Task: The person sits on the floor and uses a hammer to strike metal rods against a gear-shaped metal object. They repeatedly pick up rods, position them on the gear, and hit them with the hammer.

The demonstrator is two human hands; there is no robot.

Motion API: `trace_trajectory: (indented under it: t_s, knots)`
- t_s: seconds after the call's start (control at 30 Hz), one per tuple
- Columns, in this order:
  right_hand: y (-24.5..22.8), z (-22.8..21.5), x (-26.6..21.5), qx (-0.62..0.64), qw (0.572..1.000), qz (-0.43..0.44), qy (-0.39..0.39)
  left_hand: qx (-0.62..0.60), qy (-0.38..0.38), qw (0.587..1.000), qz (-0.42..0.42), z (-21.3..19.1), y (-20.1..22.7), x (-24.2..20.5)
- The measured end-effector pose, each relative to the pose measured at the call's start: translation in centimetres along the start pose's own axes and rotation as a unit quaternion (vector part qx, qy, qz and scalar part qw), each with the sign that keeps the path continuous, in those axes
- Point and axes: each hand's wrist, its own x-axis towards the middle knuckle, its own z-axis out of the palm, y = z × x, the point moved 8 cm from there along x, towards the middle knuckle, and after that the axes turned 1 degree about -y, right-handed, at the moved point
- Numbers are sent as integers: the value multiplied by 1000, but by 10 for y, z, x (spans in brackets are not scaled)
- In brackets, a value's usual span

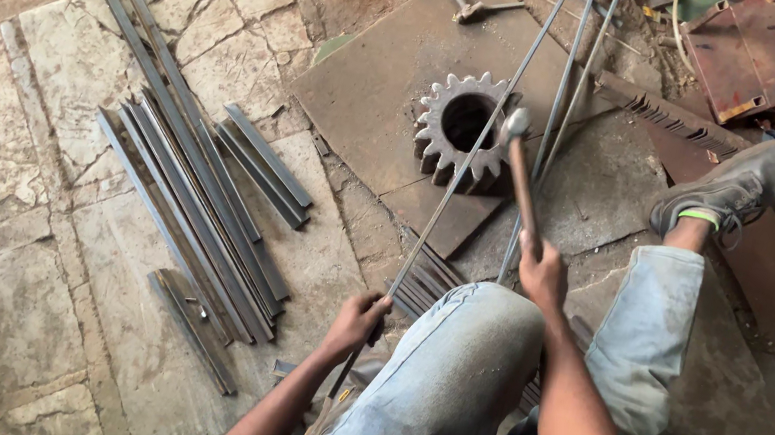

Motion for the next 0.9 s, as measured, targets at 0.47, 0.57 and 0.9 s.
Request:
trace_trajectory:
  t_s: [0.47, 0.57, 0.9]
  knots:
    - [4, 5, -32, 1, 998, -53, -38, -335, -286, 884, 159, 164, 324, -43]
    - [9, 23, -25, -55, 991, -116, -35, -362, -294, 872, 150, 179, 334, -35]
    - [-23, 14, -34, 82, 981, -161, -73, -539, -482, 680, 117, 199, 349, -24]
